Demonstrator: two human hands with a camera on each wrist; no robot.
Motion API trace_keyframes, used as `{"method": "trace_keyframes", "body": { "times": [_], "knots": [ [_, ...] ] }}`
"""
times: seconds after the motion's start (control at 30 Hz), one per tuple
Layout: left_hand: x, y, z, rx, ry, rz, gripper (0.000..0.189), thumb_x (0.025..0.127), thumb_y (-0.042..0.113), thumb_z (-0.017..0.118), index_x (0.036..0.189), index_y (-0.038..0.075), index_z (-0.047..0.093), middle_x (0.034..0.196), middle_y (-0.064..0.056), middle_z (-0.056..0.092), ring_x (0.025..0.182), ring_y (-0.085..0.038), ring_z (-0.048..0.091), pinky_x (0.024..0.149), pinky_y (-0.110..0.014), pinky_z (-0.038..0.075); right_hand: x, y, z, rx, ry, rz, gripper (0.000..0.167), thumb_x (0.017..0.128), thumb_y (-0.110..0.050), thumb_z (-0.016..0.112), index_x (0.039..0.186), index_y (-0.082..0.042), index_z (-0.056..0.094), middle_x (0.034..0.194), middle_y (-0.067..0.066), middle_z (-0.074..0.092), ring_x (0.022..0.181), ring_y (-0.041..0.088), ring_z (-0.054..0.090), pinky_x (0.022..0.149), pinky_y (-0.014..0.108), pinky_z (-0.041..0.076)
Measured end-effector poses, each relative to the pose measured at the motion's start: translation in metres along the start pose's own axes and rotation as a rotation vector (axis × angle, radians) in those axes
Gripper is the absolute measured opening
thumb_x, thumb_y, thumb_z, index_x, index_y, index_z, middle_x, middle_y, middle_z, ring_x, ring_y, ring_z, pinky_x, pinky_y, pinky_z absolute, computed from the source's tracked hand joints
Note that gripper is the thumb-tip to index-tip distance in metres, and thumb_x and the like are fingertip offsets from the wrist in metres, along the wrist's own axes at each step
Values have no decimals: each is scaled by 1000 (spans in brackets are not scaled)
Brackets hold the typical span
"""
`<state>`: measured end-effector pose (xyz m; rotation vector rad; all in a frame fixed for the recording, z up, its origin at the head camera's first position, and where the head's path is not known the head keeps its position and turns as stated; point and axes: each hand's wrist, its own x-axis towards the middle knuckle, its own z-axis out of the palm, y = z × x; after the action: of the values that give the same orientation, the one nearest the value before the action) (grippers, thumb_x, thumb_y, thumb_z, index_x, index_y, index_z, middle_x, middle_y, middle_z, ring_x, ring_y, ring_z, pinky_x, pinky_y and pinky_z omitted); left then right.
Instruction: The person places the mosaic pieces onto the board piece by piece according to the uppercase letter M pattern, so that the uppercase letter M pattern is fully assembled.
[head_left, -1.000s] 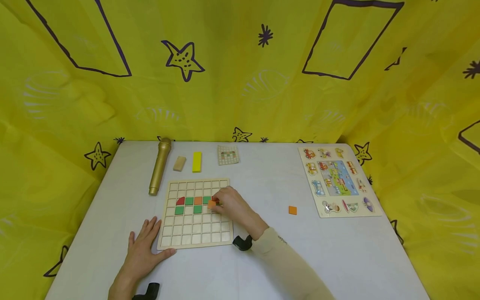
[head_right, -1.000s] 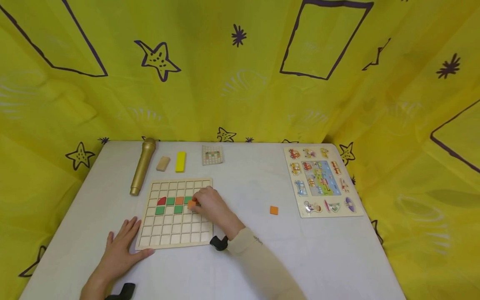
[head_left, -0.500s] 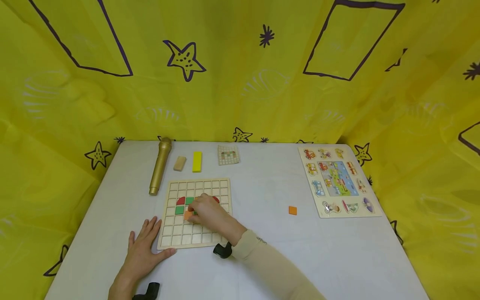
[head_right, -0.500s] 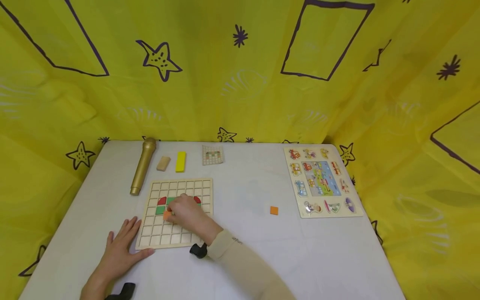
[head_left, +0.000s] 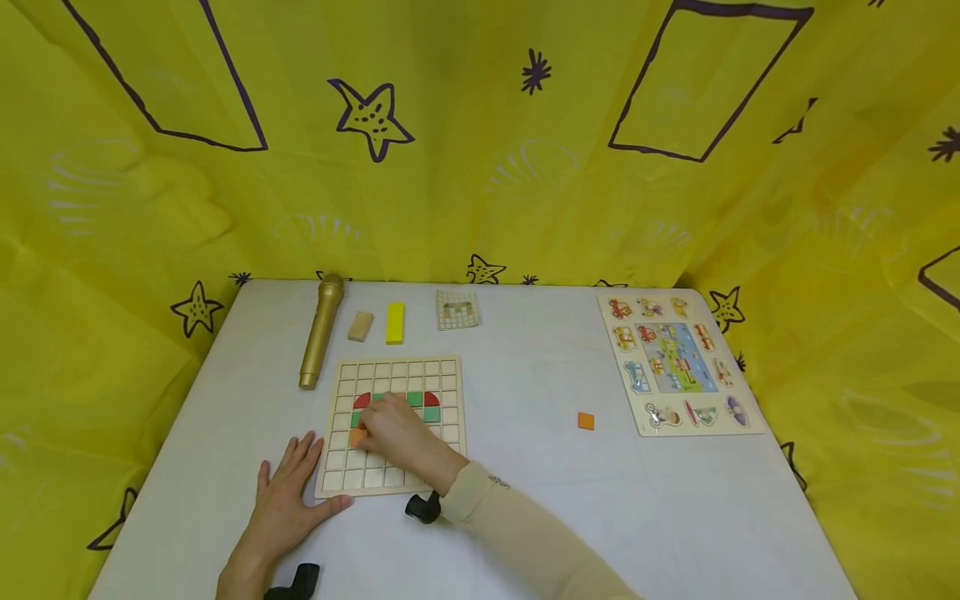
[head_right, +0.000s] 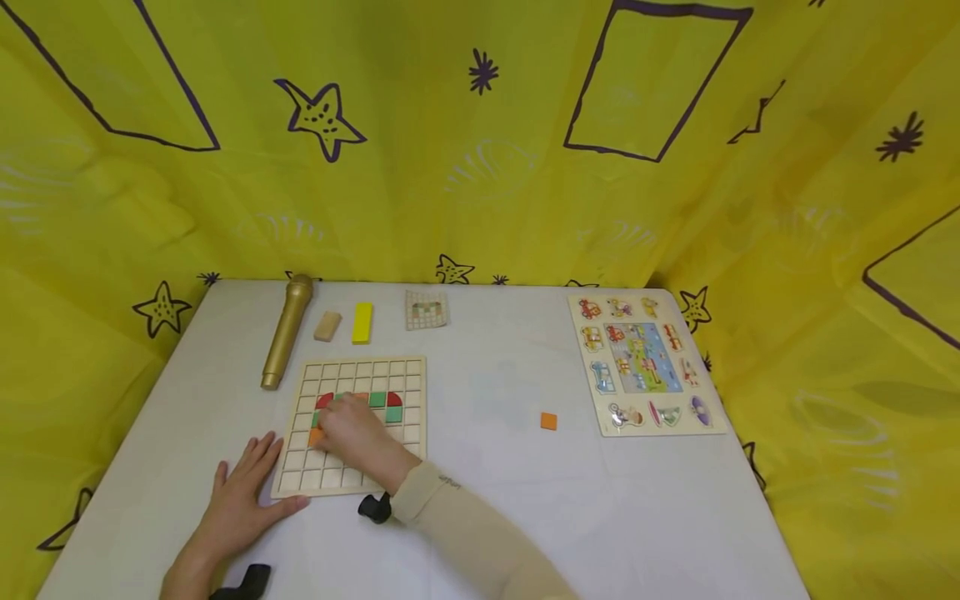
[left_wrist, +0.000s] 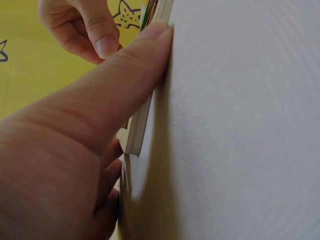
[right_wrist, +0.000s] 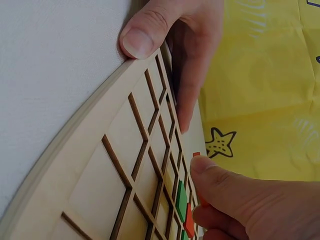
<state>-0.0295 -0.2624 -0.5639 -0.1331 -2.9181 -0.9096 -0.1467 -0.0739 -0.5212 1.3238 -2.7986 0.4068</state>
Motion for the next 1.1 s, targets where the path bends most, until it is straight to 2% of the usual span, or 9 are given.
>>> {"method": "trace_keyframes", "body": {
  "times": [0.7,1.1],
  "knots": [
    [1,1,0,9,-11,-17,100,74,52,80,145,-5,40,153,-24,31,144,-40,16,108,-66,-5,2,-5,3,-22,5,16,21,82,-37,79,81,-18,73,76,-11,62,71,8,48,69,18,38],
    [1,1,0,-4,-2,-9,99,74,50,81,145,-5,40,152,-25,31,143,-41,16,108,-66,-4,3,-4,6,-22,1,31,21,83,-38,78,85,-18,75,81,-10,65,73,8,48,71,19,37]
  ]
}}
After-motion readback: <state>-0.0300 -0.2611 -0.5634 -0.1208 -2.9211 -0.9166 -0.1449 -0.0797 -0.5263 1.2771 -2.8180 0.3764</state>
